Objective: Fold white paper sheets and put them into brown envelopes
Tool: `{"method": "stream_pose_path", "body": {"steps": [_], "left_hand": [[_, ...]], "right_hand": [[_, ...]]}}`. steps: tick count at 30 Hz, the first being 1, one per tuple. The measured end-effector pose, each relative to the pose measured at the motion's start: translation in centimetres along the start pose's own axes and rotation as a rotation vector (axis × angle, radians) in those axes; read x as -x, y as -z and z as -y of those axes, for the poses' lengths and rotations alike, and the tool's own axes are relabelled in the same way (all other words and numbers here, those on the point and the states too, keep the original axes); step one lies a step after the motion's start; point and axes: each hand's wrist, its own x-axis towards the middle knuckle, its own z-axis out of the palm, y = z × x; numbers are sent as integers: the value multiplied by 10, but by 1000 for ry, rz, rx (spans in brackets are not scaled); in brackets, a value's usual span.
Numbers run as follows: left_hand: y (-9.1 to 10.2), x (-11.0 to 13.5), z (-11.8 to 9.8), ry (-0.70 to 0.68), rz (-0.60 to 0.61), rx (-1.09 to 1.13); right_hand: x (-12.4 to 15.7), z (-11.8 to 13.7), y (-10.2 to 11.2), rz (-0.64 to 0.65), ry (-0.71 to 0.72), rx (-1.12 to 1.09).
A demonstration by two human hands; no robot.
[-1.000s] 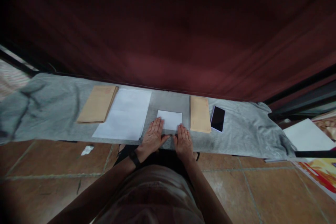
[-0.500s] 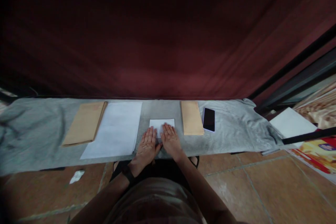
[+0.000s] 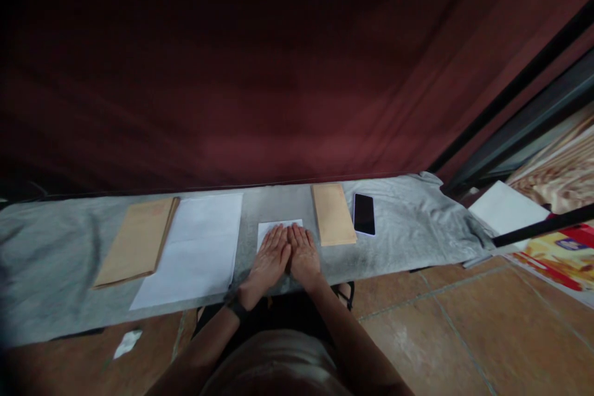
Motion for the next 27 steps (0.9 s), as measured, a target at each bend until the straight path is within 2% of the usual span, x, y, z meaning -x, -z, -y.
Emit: {"method": "stream_pose_path", "body": {"steps": [4, 9, 18, 27], "left_hand": [[-9, -12, -1, -22, 44, 31], [-15, -9, 7, 18, 40, 8], [-11, -1, 17, 151, 3, -56], [-15, 3, 20, 265, -94, -50]], "right_hand": [[0, 0, -3, 14, 3, 37], [-1, 2, -3, -5, -11, 19], [-2, 6, 3, -13, -65, 14], [-2, 9, -3, -115, -179, -4]]}}
